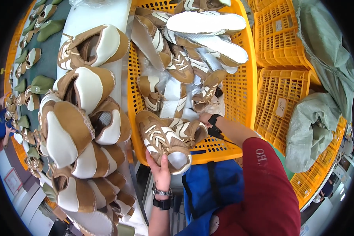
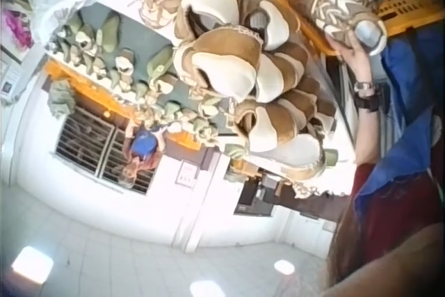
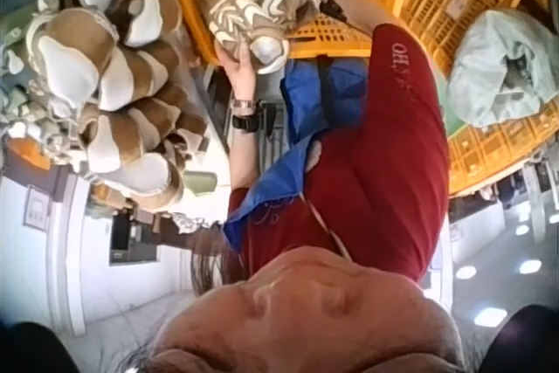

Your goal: The worker is assembling shoe uppers onto shoe lasts and organizing the components on a worktable in a factory.

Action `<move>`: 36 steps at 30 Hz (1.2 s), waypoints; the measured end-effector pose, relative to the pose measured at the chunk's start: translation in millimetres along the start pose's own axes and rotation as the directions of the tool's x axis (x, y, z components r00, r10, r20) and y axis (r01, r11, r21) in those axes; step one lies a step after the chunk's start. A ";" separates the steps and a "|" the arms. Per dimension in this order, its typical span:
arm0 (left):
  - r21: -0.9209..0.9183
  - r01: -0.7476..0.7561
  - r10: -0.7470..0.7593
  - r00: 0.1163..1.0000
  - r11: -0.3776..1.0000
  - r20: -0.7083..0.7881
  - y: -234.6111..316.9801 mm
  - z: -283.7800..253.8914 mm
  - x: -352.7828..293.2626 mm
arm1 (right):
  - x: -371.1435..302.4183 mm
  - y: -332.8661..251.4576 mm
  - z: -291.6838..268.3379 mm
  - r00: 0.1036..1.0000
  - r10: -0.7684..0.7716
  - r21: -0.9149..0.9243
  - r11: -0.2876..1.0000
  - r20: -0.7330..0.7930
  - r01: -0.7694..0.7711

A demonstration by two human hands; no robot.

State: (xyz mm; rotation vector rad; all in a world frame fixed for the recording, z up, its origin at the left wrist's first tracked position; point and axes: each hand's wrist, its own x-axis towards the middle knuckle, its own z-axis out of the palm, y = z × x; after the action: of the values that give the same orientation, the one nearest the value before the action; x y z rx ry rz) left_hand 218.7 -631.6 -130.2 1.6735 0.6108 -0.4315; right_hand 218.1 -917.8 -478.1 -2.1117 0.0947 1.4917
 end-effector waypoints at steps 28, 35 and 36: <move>0.263 -0.689 0.600 0.721 0.676 0.346 39.2 56.1 -16.2 | -413.0 -206.2 -187.8 0.946 -0.313 0.889 0.407 -0.080 0.209; -0.310 0.406 -0.320 0.901 0.860 0.293 -32.2 37.9 -7.8 | -214.6 -232.2 -172.8 0.622 -0.589 -0.323 0.806 -0.516 0.495; -0.313 0.408 -0.325 0.902 0.858 0.283 -37.5 30.6 -10.1 | -181.4 -243.5 -172.6 0.537 -0.622 -0.380 0.779 -0.569 0.499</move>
State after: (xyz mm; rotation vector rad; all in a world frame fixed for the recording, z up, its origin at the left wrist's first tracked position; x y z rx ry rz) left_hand 189.4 -658.7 -159.3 1.1297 0.7967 -0.7243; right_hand 383.1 -837.3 -180.9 -2.3939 -0.4468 0.3070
